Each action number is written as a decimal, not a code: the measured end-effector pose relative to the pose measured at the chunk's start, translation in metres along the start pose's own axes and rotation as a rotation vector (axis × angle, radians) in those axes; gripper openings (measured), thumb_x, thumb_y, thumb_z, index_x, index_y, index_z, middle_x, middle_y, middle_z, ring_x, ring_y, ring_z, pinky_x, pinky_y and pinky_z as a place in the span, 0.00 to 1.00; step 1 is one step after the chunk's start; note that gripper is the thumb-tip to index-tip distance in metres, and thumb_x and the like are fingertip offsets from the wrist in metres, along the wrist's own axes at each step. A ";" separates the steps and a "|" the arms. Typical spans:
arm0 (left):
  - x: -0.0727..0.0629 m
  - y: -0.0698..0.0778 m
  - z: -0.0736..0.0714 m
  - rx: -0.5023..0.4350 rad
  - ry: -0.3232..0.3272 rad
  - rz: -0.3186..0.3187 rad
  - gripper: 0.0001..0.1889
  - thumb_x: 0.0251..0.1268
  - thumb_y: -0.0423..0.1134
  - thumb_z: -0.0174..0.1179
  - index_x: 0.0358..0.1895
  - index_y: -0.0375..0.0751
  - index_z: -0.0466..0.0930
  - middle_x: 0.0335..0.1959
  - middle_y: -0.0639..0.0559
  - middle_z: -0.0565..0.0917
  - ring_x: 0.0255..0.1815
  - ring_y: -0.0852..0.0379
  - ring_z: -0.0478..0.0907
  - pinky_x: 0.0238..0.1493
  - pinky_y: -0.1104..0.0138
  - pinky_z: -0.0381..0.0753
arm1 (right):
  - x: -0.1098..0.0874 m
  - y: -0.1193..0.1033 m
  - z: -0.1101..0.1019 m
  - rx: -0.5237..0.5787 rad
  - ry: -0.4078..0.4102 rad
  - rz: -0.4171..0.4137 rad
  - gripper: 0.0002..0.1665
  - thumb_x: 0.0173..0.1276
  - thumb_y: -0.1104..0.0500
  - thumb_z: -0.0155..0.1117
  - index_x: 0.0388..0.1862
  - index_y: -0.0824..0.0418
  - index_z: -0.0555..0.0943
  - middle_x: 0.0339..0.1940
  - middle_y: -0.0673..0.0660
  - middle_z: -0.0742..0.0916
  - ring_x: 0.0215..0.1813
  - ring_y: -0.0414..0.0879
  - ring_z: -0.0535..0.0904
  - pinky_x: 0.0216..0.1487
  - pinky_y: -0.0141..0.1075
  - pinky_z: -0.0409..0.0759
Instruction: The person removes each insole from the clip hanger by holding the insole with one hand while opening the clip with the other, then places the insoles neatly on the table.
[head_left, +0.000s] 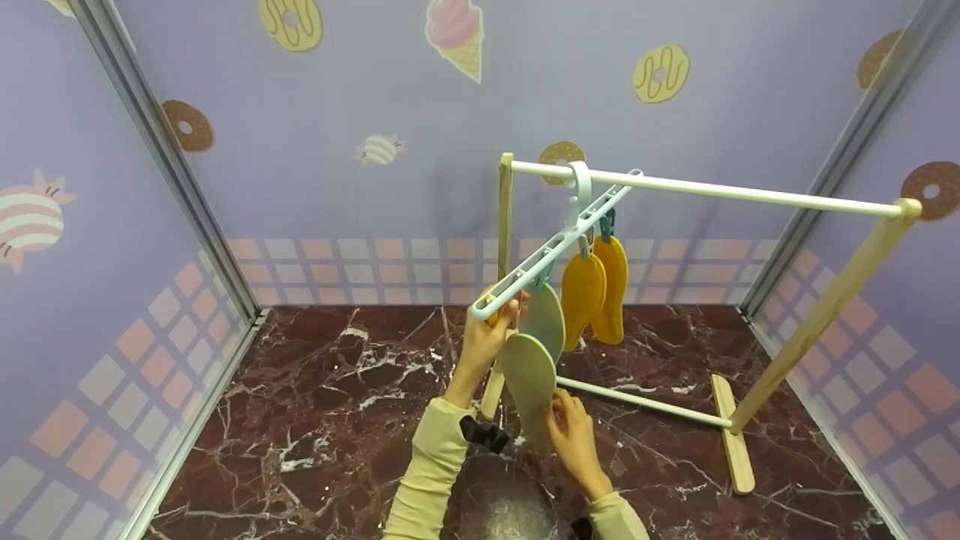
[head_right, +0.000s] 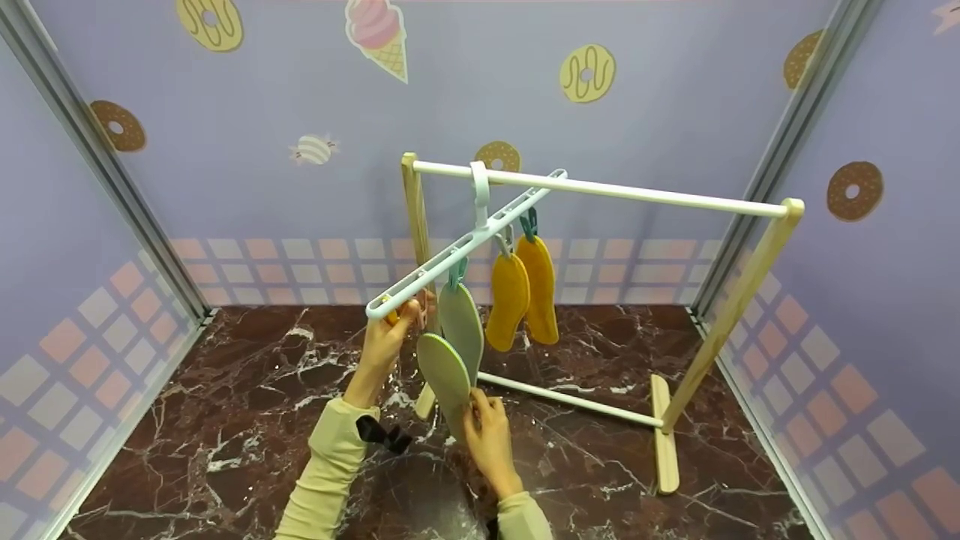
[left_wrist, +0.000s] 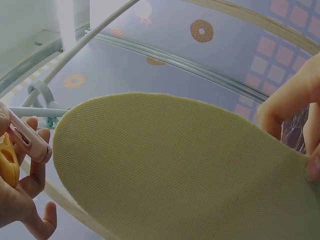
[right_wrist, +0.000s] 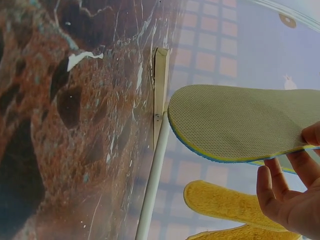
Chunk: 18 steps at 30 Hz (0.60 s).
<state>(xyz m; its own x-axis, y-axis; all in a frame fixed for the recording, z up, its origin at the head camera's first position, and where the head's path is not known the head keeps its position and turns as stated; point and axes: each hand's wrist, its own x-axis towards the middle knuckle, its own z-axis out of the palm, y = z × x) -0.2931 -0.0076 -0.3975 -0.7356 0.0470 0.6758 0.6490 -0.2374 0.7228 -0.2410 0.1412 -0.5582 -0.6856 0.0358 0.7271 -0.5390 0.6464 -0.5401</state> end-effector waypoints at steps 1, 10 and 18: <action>0.000 0.000 0.000 0.001 0.005 -0.011 0.18 0.60 0.32 0.52 0.44 0.14 0.67 0.36 0.19 0.74 0.34 0.60 0.80 0.40 0.67 0.80 | 0.000 0.000 0.000 0.004 0.002 -0.001 0.14 0.53 0.70 0.61 0.40 0.61 0.75 0.24 0.53 0.82 0.27 0.45 0.75 0.27 0.34 0.71; -0.002 0.002 -0.002 -0.007 0.043 -0.096 0.18 0.60 0.32 0.53 0.46 0.17 0.69 0.39 0.21 0.76 0.33 0.63 0.79 0.39 0.70 0.78 | -0.004 0.001 -0.004 0.040 -0.008 0.018 0.16 0.54 0.72 0.60 0.43 0.63 0.75 0.26 0.59 0.81 0.29 0.50 0.81 0.29 0.40 0.79; -0.004 0.001 -0.002 -0.028 0.048 -0.119 0.19 0.60 0.31 0.52 0.49 0.17 0.68 0.41 0.20 0.75 0.35 0.57 0.81 0.44 0.66 0.79 | -0.005 0.003 -0.005 0.039 0.001 0.014 0.15 0.55 0.71 0.60 0.41 0.61 0.75 0.26 0.57 0.81 0.29 0.49 0.81 0.28 0.39 0.79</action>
<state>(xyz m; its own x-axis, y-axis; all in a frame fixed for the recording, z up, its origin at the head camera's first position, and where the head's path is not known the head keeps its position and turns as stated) -0.2905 -0.0101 -0.3997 -0.8159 0.0305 0.5774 0.5514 -0.2600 0.7927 -0.2371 0.1471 -0.5613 -0.6927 0.0452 0.7198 -0.5482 0.6156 -0.5661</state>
